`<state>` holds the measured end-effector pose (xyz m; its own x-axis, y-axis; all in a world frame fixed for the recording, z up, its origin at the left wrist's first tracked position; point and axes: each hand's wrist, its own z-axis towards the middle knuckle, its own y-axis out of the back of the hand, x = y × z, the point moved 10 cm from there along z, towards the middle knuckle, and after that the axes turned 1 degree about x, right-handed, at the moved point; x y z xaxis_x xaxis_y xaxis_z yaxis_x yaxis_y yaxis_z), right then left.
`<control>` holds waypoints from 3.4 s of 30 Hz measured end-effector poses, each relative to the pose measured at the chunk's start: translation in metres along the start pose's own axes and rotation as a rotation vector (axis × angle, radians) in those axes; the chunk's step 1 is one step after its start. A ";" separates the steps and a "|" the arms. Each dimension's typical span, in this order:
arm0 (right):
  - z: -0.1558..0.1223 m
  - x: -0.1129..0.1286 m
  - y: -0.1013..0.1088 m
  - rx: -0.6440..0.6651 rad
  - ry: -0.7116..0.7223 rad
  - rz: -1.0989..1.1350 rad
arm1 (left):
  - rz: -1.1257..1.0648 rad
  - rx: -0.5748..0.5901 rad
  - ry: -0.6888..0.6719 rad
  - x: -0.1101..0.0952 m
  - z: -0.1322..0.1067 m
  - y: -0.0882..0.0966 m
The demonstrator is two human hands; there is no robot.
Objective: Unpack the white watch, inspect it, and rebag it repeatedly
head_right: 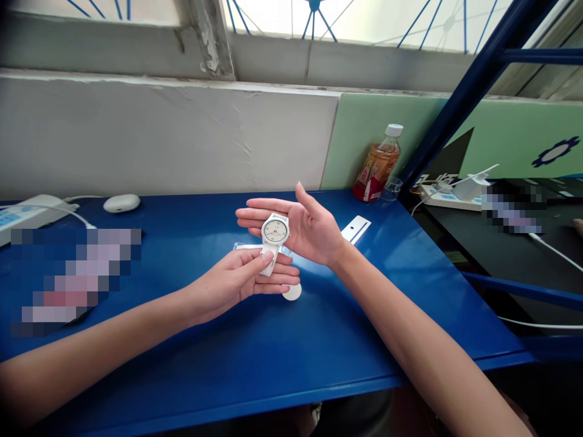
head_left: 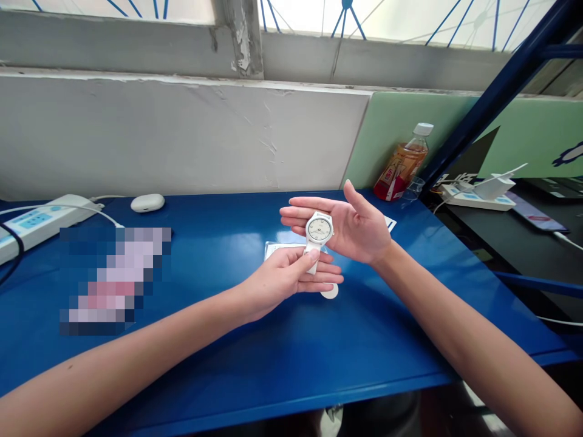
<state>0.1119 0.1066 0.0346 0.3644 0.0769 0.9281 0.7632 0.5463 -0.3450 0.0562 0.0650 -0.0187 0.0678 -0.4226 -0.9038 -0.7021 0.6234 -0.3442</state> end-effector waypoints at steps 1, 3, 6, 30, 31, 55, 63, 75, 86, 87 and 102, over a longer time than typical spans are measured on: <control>0.000 -0.002 0.000 0.008 -0.009 0.004 | -0.011 0.011 -0.007 0.000 0.000 -0.001; 0.000 -0.003 0.000 0.029 -0.022 0.016 | -0.036 0.025 -0.014 0.001 0.000 -0.002; -0.001 -0.003 -0.002 0.053 -0.034 0.031 | -0.061 0.017 -0.012 0.003 0.000 -0.002; -0.001 0.007 0.010 -0.137 0.131 -0.026 | 0.085 -0.127 -0.142 -0.011 0.002 0.018; -0.002 0.009 0.014 -0.171 0.148 -0.065 | 0.082 -0.145 -0.149 -0.012 0.002 0.021; -0.043 0.021 0.028 -0.533 0.248 -1.027 | 1.417 -0.450 -0.655 -0.059 -0.017 0.035; -0.047 0.025 -0.001 -0.334 0.385 -1.351 | 1.565 -0.399 -0.764 -0.051 -0.016 0.025; -0.044 0.020 0.014 -0.176 0.364 -1.324 | 1.579 -0.276 -0.681 -0.043 -0.008 0.025; -0.047 0.031 0.037 -0.171 0.315 -1.391 | 1.471 -0.092 -0.465 -0.023 -0.009 0.047; -0.048 0.032 0.037 -0.169 0.312 -1.389 | 1.480 -0.094 -0.480 -0.022 -0.010 0.047; -0.048 0.031 0.046 -0.142 0.225 -1.340 | 1.524 -0.178 -0.474 -0.022 -0.012 0.059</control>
<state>0.1839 0.0939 0.0410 -0.6236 -0.5827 0.5211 0.6393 0.0034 0.7689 0.0054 0.1032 -0.0160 -0.5593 0.7441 -0.3654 -0.3846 0.1575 0.9095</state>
